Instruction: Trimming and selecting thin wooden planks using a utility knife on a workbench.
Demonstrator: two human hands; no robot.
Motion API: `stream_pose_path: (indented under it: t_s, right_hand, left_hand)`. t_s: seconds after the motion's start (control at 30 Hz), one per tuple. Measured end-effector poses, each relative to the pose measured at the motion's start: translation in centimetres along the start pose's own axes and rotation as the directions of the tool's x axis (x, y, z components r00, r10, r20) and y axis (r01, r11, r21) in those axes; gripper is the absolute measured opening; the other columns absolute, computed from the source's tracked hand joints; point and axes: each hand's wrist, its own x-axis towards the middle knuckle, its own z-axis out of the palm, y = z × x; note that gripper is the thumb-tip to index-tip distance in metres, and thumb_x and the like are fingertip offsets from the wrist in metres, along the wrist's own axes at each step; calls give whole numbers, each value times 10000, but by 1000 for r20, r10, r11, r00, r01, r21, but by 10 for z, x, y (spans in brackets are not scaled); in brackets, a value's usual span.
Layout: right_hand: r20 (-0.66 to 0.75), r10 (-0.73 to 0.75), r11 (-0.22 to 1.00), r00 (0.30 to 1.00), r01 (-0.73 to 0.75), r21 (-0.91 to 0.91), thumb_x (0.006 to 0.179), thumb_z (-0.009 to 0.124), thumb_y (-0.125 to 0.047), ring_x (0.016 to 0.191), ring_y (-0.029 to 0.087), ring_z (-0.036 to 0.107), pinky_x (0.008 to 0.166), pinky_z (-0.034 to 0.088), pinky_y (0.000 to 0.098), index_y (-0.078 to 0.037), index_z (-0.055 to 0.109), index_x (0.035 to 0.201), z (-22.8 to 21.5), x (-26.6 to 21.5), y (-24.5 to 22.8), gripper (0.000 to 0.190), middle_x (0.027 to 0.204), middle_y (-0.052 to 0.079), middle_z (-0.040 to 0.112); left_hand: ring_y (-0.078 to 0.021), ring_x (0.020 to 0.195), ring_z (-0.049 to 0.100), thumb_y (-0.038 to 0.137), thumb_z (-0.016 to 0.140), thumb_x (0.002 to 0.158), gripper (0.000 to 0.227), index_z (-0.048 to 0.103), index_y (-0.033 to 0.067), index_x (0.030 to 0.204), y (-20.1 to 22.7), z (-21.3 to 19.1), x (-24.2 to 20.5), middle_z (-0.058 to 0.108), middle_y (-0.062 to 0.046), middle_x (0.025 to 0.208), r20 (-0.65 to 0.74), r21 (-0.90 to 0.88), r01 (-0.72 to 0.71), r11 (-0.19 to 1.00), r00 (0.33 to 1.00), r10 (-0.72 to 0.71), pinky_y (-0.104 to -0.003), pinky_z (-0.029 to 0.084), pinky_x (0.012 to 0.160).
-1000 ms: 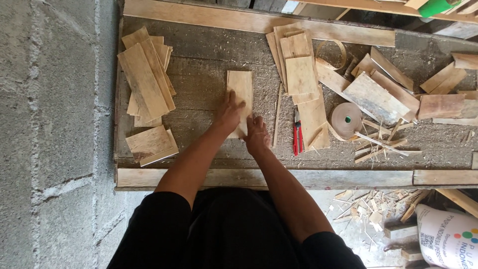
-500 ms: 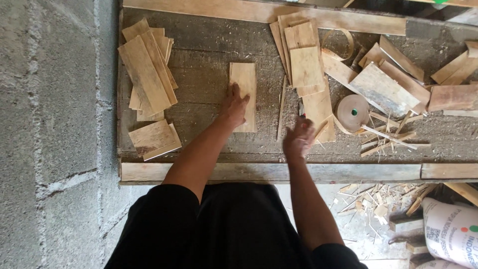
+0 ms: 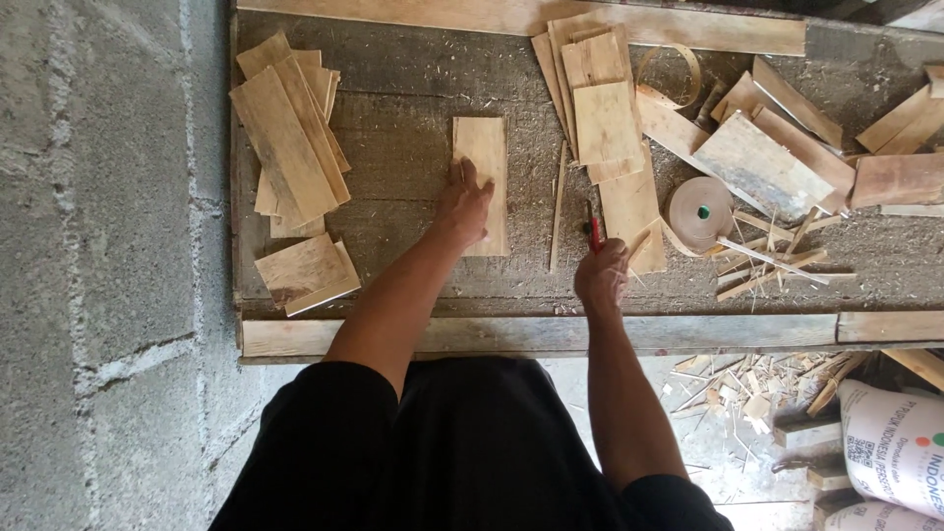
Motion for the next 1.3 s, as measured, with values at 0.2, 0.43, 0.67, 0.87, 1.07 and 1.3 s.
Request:
stream_pose_path:
  t_s: [0.2, 0.43, 0.67, 0.87, 1.07, 1.3]
  right_hand:
    - [77, -30, 995, 997, 22, 102, 1118, 422, -167, 624, 270, 580, 553, 512, 448, -34, 402, 1340, 33, -11, -44, 260, 1051, 313, 697]
    - [59, -463, 872, 884, 443, 207, 1112, 330, 24, 725, 358, 764, 441, 510, 375, -175, 176, 1609, 62, -6, -126, 557, 1586, 140, 507]
    - [56, -545, 836, 837, 537, 110, 965, 420, 132, 1309, 547, 470, 565, 638, 302, -207, 4, 1624, 79, 14, -156, 851, 1594, 270, 361]
    - [152, -434, 898, 888, 413, 153, 1003, 458, 67, 1019, 396, 674, 598, 653, 313, -267, 2, 1637, 70, 13, -173, 849, 1520, 333, 414]
    - [182, -362, 932, 914, 349, 100, 1034, 506, 18, 891, 338, 713, 605, 678, 356, -288, 34, 1635, 62, 10, -186, 823, 1471, 366, 422]
    - [156, -423, 906, 892, 419, 62, 978, 628, 2, 862, 342, 684, 641, 679, 368, -255, 21, 1651, 68, 15, -182, 942, 1322, 346, 526]
  left_hand:
    - [-535, 1515, 122, 431, 925, 715, 1123, 310, 167, 1618, -2, 4, -1, 84, -326, 1662, -55, 19, -19, 1000, 998, 20, -543, 303, 1200]
    - [-484, 1525, 142, 457, 925, 715, 1050, 385, 224, 1585, -7, 3, -5, 128, -280, 1664, -72, 12, -21, 1000, 997, 22, -598, 272, 1226]
    - [-440, 1552, 110, 459, 925, 705, 1032, 390, 300, 1574, -14, 14, 8, 80, -240, 1685, -54, -57, 0, 998, 999, -3, -565, 239, 1230]
    - [-450, 1540, 94, 528, 928, 666, 1120, 338, 302, 1590, -16, 11, 7, 72, -258, 1674, -34, -55, -23, 998, 999, 21, -577, 202, 1241]
    - [-471, 1527, 112, 571, 919, 659, 1148, 332, 286, 1603, -16, 5, 4, 91, -280, 1662, -20, -23, -44, 999, 999, 44, -629, 211, 1225]
    - [-472, 1527, 112, 564, 925, 656, 1124, 361, 283, 1587, -20, 22, 15, 99, -283, 1653, -66, -15, -67, 998, 996, 65, -619, 254, 1208]
